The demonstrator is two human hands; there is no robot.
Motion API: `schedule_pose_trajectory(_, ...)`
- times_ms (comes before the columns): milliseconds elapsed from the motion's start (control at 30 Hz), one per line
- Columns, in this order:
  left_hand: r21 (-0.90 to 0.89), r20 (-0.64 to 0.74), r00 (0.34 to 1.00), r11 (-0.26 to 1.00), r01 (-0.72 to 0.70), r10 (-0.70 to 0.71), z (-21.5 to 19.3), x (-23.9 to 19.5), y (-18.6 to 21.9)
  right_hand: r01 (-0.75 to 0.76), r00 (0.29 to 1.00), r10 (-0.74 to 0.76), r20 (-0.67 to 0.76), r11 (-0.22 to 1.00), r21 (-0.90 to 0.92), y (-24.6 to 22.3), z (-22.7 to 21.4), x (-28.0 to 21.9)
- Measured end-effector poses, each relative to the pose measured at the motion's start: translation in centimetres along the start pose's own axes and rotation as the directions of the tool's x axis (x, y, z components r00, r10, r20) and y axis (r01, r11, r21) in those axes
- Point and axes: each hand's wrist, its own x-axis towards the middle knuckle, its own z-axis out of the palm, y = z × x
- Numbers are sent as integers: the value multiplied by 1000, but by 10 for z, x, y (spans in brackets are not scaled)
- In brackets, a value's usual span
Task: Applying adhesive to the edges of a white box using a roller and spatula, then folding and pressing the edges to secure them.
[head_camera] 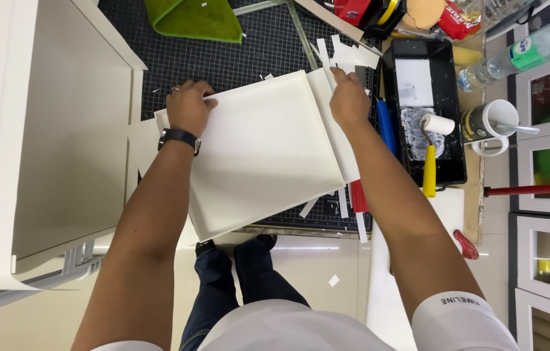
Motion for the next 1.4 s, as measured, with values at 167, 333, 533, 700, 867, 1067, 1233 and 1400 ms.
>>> schedule_pose_trajectory(167,43,48,997,997,56,-58,2,5,1,-41,994,39,98,999,23,-23,-7,-7)
schedule_pose_trajectory(333,25,55,997,998,54,-56,-1,10,4,83,996,-81,34,995,-53,-12,4,-4)
schedule_pose_trajectory(533,135,152,988,991,1,-21,-1,19,4,248,934,-319,-162,904,-347,0,29,-13)
schedule_pose_trajectory(700,124,232,973,992,-33,3,-9,21,10,260,931,-303,-201,942,-214,15,34,-23)
schedule_pose_trajectory(867,94,300,954,994,-61,30,-86,25,62,111,952,16,-307,913,393,-8,-46,-100)
schedule_pose_trajectory(1067,110,25,933,926,-361,360,-159,8,118,59,955,70,-289,909,413,-2,-51,-222)
schedule_pose_trajectory(1233,278,-244,806,836,-474,539,-216,-43,162,-195,958,267,-104,873,447,-21,-14,-292)
schedule_pose_trajectory(1400,475,-30,903,801,-364,429,-239,-99,189,-209,969,237,-69,936,281,-33,20,-299)
